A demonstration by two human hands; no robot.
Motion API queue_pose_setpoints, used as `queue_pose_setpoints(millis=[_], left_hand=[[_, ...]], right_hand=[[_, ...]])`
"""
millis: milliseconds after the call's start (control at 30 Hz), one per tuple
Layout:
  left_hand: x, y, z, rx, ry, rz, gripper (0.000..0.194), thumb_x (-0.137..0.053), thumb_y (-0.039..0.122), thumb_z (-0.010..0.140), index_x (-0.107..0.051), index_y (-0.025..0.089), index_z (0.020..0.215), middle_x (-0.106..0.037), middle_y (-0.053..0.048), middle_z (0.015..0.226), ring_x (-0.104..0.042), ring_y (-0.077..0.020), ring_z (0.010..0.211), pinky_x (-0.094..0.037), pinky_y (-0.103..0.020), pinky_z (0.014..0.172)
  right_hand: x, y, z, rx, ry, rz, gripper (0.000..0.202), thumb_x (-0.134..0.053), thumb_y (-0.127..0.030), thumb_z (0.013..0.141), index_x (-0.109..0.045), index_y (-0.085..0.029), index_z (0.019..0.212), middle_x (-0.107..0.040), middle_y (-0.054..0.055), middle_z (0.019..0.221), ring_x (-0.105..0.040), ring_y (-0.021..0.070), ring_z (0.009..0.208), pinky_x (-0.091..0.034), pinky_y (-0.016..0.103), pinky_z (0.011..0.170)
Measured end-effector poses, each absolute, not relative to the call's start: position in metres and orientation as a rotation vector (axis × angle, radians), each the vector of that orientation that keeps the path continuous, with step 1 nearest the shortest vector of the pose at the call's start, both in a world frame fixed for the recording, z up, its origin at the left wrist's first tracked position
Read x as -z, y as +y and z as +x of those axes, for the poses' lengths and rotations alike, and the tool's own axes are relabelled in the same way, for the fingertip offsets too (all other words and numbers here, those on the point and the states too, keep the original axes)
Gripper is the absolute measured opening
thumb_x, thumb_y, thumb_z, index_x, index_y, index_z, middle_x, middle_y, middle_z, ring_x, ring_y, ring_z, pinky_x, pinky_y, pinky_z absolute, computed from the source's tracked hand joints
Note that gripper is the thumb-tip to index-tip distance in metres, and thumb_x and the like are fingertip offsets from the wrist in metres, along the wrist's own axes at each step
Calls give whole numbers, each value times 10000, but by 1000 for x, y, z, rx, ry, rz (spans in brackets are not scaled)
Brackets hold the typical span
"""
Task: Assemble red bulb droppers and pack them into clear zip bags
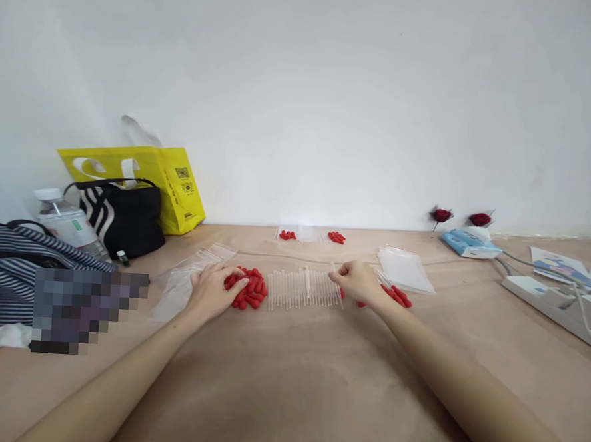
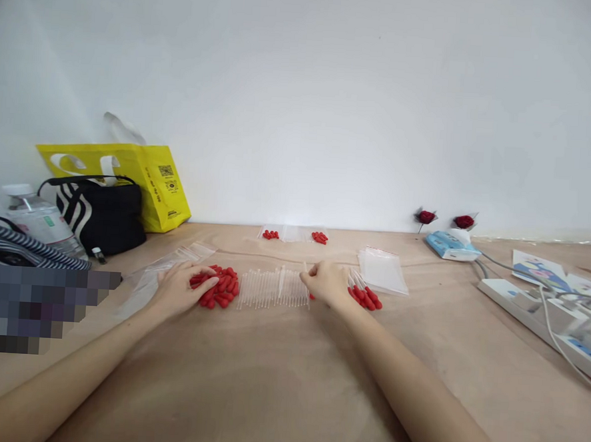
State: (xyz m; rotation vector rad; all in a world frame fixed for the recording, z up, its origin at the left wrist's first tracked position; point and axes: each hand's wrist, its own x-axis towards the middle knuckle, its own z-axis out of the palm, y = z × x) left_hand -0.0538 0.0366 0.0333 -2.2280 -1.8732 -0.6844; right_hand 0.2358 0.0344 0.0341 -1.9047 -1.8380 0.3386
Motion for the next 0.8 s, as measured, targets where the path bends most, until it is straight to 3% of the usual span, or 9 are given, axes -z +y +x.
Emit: queue_pose_setpoints(millis=[200, 467, 600, 800], left_hand=[[-27, 41, -52, 683, -2037, -2197, 270, -515, 474, 724, -652, 245, 762, -668, -36, 828, -558, -270, 843, -312, -364, 700], [-27, 40, -41, 738, -2060, -2174, 226, -531, 407, 710, -643, 221, 647, -679, -29, 765, -576, -277, 843, -308, -411, 758], [-34, 38, -44, 788, -2118, -2098, 218, -518, 376, 715, -654, 208, 689, -688, -37, 764, -596, -263, 816, -319, -417, 791], [-49, 19, -38, 1300, -2041, -2110, 187, -536, 322, 677, -633, 165, 649, -668, -25, 671, -608, -209, 708, -433, -304, 692]], right_hand=[[-9, -7, 234, -160, -1904, -1472, 232, -532, -355, 719, -553, -181, 567, -556, -32, 513, -515, 112, 535, -314, 305, 742], [7, -30, 249, -142, -1960, -1267, 216, -551, -319, 726, -539, -171, 570, -563, -26, 529, -499, 110, 524, -303, 295, 668], [10, -28, 248, -193, -1940, -1283, 244, -523, -336, 747, -534, -174, 565, -587, -17, 543, -506, 115, 523, -328, 294, 671], [17, -26, 246, -240, -1970, -1331, 235, -508, -310, 762, -529, -180, 567, -589, -21, 536, -484, 111, 488, -343, 288, 649]])
